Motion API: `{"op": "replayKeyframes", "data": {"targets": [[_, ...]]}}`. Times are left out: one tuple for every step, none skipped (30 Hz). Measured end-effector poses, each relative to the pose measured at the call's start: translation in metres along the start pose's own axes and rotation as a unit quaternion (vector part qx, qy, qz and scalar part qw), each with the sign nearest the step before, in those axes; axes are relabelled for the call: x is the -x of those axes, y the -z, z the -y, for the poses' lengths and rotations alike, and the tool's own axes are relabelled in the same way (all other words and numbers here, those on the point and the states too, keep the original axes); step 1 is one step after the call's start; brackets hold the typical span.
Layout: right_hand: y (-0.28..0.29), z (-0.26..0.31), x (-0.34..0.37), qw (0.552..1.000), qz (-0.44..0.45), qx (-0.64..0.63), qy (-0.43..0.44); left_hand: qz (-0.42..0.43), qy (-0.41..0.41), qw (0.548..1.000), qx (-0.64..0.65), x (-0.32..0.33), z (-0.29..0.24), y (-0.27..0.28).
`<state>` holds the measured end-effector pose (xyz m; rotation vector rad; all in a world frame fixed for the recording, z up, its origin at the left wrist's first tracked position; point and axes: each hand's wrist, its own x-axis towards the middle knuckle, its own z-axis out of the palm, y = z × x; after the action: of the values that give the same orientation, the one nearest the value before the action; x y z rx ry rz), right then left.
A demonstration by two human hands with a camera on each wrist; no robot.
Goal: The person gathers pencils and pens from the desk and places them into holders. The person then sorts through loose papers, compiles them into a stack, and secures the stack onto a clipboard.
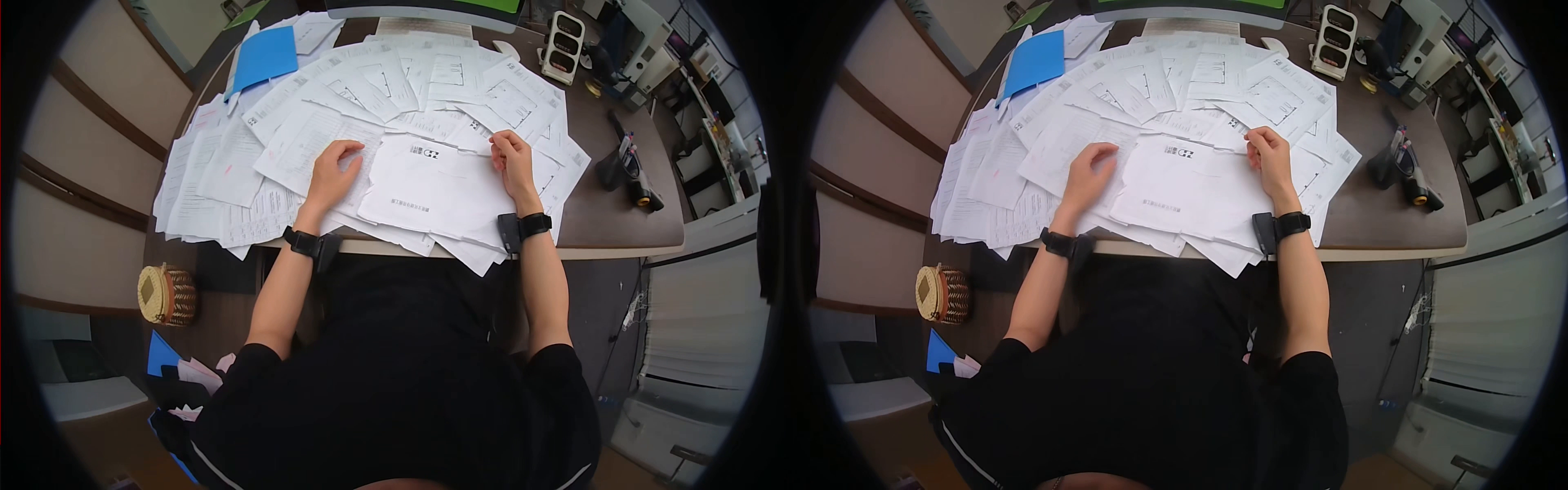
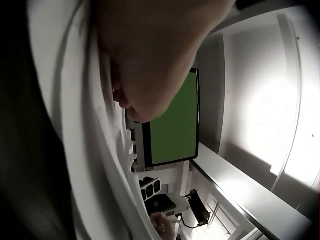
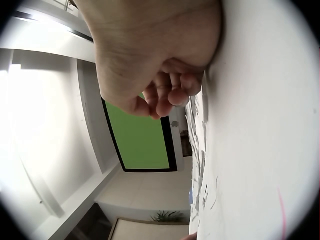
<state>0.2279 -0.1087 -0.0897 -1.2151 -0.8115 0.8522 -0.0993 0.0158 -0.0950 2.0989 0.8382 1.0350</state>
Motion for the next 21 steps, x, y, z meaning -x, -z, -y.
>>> {"op": "replayKeyframes", "data": {"targets": [[-0.0003,0.0013,0.0004,1.0,0.002,0.003,0.002,-0.003,-0.004,1.0,0.003,-0.0001,0.0012,0.0],[-0.0002,0.0013,0.0015,1.0,0.003,0.005,0.004,-0.003,-0.008,1.0,0.007,0.0002,0.002,-0.0001],[0.0,0.0002,0.0018,1.0,0.001,0.004,0.003,-0.001,-0.008,1.0,0.007,0.0008,0.0027,-0.0005],[0.0003,-0.0002,0.001,1.0,0.003,0.002,0.003,-0.006,-0.004,1.0,0.008,0.0007,0.003,-0.0011],[0.0008,0.0,0.0005,1.0,0.005,-0.001,0.003,-0.011,-0.001,1.0,0.009,-0.0001,0.0032,-0.0015],[0.0014,0.0001,0.0006,1.0,0.003,-0.001,0.005,-0.009,-0.003,1.0,0.009,-0.0008,0.003,-0.0013],[0.0016,0.0,0.0006,1.0,0.005,-0.001,0.002,-0.001,0.007,1.0,0.01,-0.0007,0.0026,-0.0004],[0.0017,-0.0002,0.0005,1.0,0.007,-0.002,-0.001,0.006,0.017,1.0,0.011,-0.0007,0.002,-0.0001],[0.0017,-0.0004,0.0004,1.0,0.006,-0.002,0.0,0.006,0.016,1.0,0.012,-0.0007,0.0009,-0.0004],[0.0017,-0.0007,0.0002,1.0,0.006,-0.003,0.001,-0.002,0.01,1.0,0.014,-0.0005,-0.0005,-0.0006],[0.0019,-0.0011,0.0001,1.0,0.007,-0.004,0.003,-0.011,0.005,1.0,0.017,-0.0004,-0.0014,-0.0007],[0.0021,-0.0015,-0.0001,1.0,0.007,-0.004,0.003,-0.012,0.005,1.0,0.017,-0.0005,-0.0015,-0.0008],[0.0022,-0.002,-0.0004,1.0,0.007,-0.003,0.004,-0.011,0.004,1.0,0.016,-0.0005,-0.0014,-0.0007],[0.0023,-0.002,-0.0006,1.0,0.007,-0.003,0.005,-0.011,0.003,1.0,0.015,-0.0005,-0.0012,-0.0005],[0.0021,-0.0015,-0.0006,1.0,0.007,-0.003,0.006,-0.011,0.002,1.0,0.015,-0.0004,-0.0006,-0.0007],[0.0017,-0.0009,-0.0003,1.0,0.006,-0.004,0.005,-0.012,0.006,1.0,0.02,-0.0001,0.0004,-0.0012],[0.0013,-0.0003,-0.0001,1.0,0.005,-0.005,0.004,-0.013,0.01,1.0,0.025,-0.0003,0.0011,-0.0013],[0.001,0.0002,0.0002,1.0,0.004,-0.006,0.005,-0.012,0.008,1.0,0.025,-0.0006,0.0014,-0.0012],[0.0007,0.0005,0.0006,1.0,0.004,-0.006,0.003,-0.012,0.012,1.0,0.025,-0.0007,0.0015,-0.0009],[0.0007,0.0007,0.0011,1.0,0.003,-0.006,0.002,-0.011,0.016,0.999,0.025,-0.0006,0.0016,-0.0009],[0.001,0.0005,0.001,1.0,0.003,-0.006,0.002,-0.011,0.015,0.999,0.026,-0.0007,0.0016,-0.0009]]}}
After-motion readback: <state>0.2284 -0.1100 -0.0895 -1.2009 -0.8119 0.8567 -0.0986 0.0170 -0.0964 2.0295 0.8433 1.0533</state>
